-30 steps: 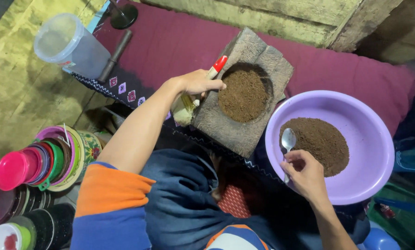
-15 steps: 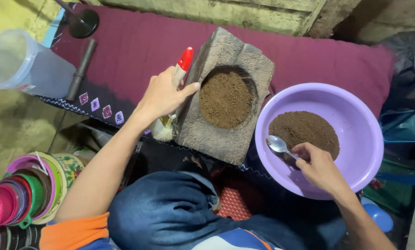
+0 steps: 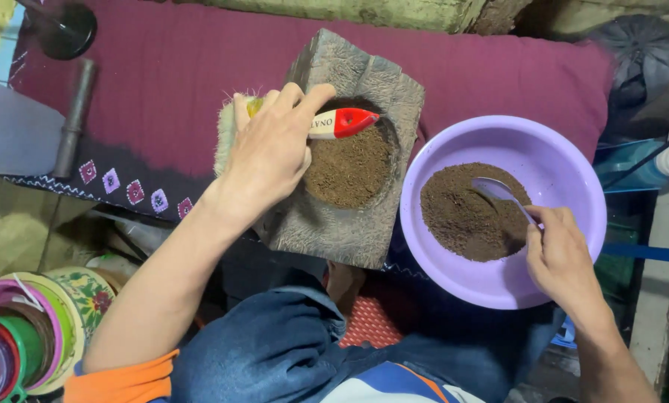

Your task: The person is cleaning out a stone mold filled with brown powder, using a spoon to scoop the bulk into a bowl and a brush to sweep out the rest.

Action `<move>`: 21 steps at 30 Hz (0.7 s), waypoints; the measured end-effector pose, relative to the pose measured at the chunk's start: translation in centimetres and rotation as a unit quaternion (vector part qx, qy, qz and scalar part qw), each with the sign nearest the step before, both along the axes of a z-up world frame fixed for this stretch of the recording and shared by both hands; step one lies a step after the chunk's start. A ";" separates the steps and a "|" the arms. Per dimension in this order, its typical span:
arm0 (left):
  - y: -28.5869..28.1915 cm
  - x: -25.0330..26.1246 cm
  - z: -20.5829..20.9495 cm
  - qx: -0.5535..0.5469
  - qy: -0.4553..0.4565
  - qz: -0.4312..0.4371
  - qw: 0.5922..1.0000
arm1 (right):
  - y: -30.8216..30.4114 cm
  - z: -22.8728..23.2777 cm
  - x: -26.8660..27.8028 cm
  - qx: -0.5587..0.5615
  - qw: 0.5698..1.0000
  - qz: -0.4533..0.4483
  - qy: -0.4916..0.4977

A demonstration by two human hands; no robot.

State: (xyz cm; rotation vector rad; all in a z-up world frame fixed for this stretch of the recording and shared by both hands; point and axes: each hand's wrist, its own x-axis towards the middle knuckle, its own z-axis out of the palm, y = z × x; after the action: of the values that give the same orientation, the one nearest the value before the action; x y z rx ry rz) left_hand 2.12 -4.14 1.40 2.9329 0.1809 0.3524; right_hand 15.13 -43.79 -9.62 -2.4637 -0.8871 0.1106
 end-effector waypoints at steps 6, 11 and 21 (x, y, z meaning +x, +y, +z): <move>0.1 0.9 -3.3 0.022 -0.004 0.073 0.997 | -2.5 -0.3 -2.6 -0.085 0.962 -0.121 -0.231; 0.6 0.8 -5.1 -0.039 -0.020 0.092 0.995 | -3.9 -1.7 -3.4 0.003 0.975 -0.185 -0.124; 0.0 1.2 -5.7 -0.096 -0.040 0.126 0.986 | -2.3 -1.4 -4.5 0.100 0.972 -0.211 0.014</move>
State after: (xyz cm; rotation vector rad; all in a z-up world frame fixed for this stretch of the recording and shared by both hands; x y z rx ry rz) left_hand 3.29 -4.12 -4.30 2.7026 0.5467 0.4603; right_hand 10.63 -46.09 -11.00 -2.3939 -0.3268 -0.0887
